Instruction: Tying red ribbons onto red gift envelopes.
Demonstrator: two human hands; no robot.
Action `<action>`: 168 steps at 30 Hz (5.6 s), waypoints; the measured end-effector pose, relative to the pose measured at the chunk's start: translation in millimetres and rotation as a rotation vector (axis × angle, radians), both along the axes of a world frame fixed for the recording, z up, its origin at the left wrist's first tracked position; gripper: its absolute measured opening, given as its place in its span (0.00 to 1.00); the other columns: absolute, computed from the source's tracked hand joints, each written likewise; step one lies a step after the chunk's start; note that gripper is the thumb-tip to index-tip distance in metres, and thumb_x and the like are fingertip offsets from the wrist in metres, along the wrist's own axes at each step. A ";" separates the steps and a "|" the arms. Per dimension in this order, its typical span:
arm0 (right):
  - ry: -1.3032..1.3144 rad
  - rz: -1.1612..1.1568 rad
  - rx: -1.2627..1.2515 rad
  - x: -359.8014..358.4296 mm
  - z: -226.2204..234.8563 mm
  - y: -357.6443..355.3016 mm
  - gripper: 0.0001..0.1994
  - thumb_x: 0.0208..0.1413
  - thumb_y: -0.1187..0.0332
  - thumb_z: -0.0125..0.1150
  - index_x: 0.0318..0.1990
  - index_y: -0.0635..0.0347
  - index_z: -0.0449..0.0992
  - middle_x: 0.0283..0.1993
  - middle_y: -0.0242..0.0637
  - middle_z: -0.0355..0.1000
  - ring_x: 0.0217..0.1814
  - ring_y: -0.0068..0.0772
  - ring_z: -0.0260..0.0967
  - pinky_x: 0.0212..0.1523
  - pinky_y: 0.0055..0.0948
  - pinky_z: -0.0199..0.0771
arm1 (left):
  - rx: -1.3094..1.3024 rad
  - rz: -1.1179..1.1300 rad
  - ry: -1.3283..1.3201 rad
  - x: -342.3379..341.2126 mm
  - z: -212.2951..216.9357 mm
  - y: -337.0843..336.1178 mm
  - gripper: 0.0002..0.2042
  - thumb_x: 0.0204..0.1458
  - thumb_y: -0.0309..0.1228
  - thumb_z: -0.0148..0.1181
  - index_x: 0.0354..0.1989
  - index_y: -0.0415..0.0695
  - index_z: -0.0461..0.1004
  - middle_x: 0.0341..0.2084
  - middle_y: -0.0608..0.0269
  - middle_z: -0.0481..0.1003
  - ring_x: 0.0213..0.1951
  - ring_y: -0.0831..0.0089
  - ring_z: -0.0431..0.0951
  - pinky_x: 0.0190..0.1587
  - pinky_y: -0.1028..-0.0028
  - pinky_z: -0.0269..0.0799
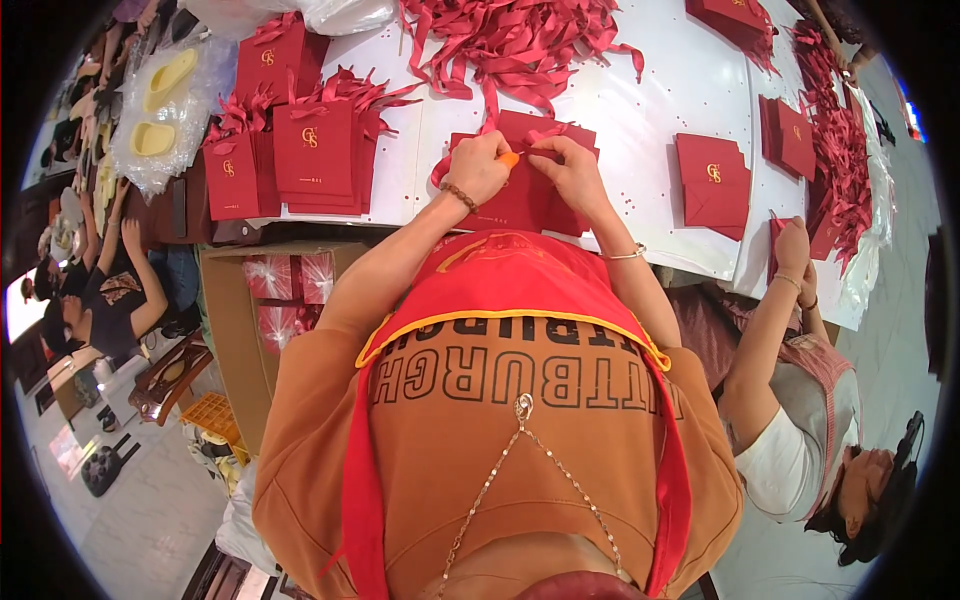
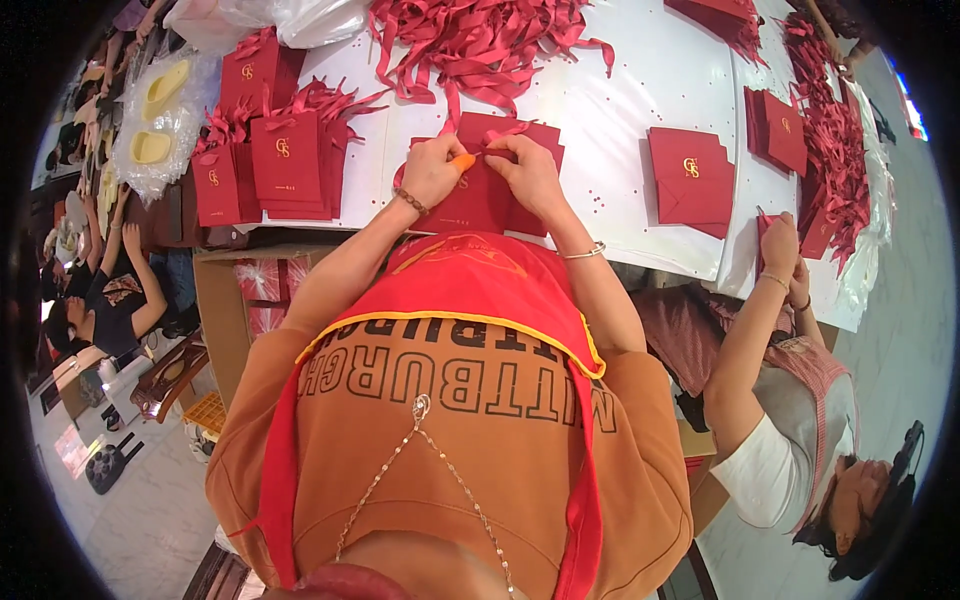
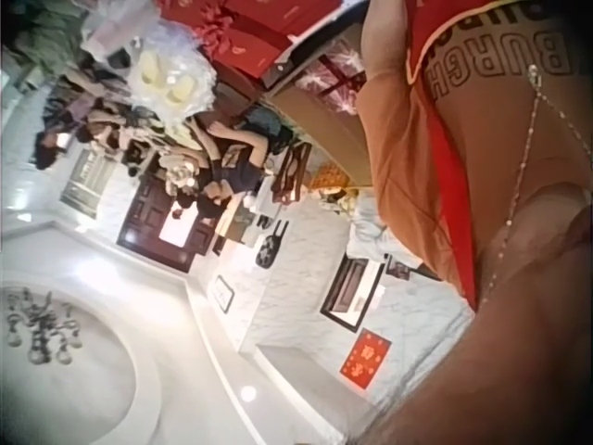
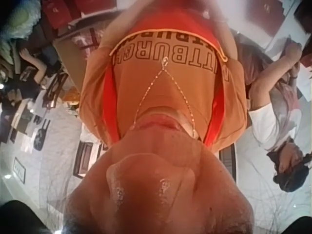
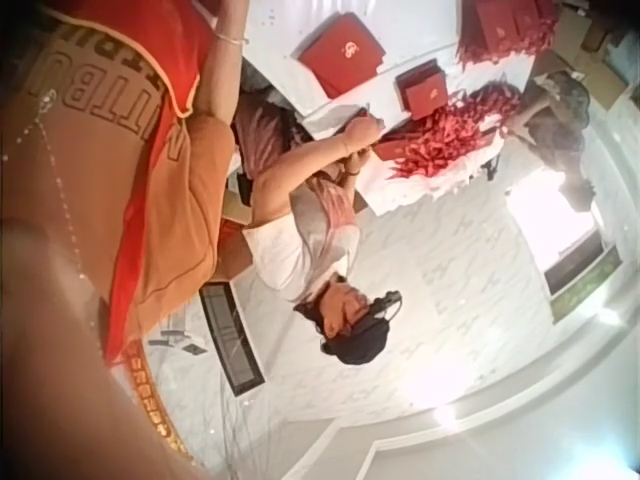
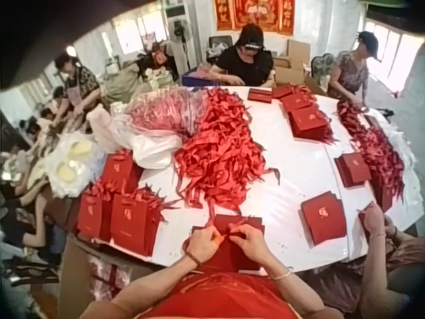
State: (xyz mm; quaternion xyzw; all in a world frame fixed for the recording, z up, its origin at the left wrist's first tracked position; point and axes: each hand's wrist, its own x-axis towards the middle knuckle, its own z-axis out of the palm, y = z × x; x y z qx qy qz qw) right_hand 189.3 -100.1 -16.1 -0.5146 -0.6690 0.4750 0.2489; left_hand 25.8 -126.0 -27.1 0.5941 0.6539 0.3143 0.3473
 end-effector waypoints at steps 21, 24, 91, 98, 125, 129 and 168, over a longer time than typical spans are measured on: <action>0.159 -0.012 -0.250 2.0 2.4 0.9 0.13 0.49 0.73 0.55 0.44 0.62 0.72 0.41 0.32 0.71 0.26 0.18 0.61 0.28 0.20 0.64 | -0.073 -0.092 0.060 -4.2 3.8 6.9 0.06 0.42 0.28 0.57 0.21 0.37 0.71 0.13 0.57 0.72 0.17 0.70 0.76 0.20 0.73 0.67; 0.150 -0.010 -0.300 1.9 6.7 1.7 0.13 0.49 0.72 0.55 0.44 0.62 0.72 0.41 0.31 0.71 0.28 0.18 0.61 0.29 0.19 0.64 | -0.068 -0.120 0.095 -4.4 4.1 8.0 0.06 0.42 0.28 0.57 0.21 0.37 0.71 0.14 0.57 0.73 0.17 0.71 0.76 0.21 0.74 0.67; -0.003 0.164 -0.171 -0.5 -3.1 10.9 0.17 0.45 0.72 0.58 0.45 0.61 0.71 0.51 0.40 0.67 0.51 0.36 0.65 0.50 0.27 0.62 | -0.189 -0.032 -0.293 -2.2 2.8 1.6 0.13 0.43 0.19 0.53 0.40 0.37 0.68 0.17 0.64 0.71 0.16 0.81 0.70 0.18 0.82 0.67; -0.072 0.175 -0.158 -1.6 0.6 11.4 0.17 0.45 0.72 0.57 0.46 0.59 0.71 0.52 0.39 0.66 0.51 0.38 0.65 0.50 0.29 0.63 | -0.239 -0.013 -0.356 -3.8 3.5 5.0 0.13 0.39 0.21 0.54 0.38 0.35 0.71 0.15 0.61 0.73 0.16 0.76 0.73 0.20 0.77 0.68; -0.147 0.123 -0.058 0.0 4.0 5.9 0.14 0.44 0.69 0.59 0.39 0.62 0.73 0.47 0.42 0.69 0.43 0.44 0.69 0.42 0.34 0.67 | -0.025 -0.053 -0.093 8.6 -4.2 4.4 0.10 0.39 0.21 0.54 0.33 0.37 0.71 0.14 0.62 0.72 0.14 0.77 0.71 0.18 0.76 0.64; -0.091 0.112 -0.088 4.7 4.8 4.6 0.13 0.47 0.69 0.58 0.42 0.63 0.72 0.29 0.36 0.71 0.29 0.23 0.67 0.31 0.24 0.66 | -0.345 0.025 -0.381 4.4 9.6 6.8 0.10 0.39 0.19 0.54 0.34 0.36 0.70 0.14 0.64 0.71 0.15 0.80 0.70 0.17 0.79 0.64; -0.092 0.158 -0.041 4.8 0.5 5.7 0.16 0.45 0.71 0.57 0.45 0.62 0.71 0.32 0.41 0.70 0.33 0.32 0.66 0.36 0.28 0.66 | -0.248 -0.024 -0.408 0.8 -7.2 4.1 0.13 0.40 0.21 0.53 0.38 0.38 0.70 0.16 0.62 0.72 0.18 0.76 0.72 0.21 0.76 0.66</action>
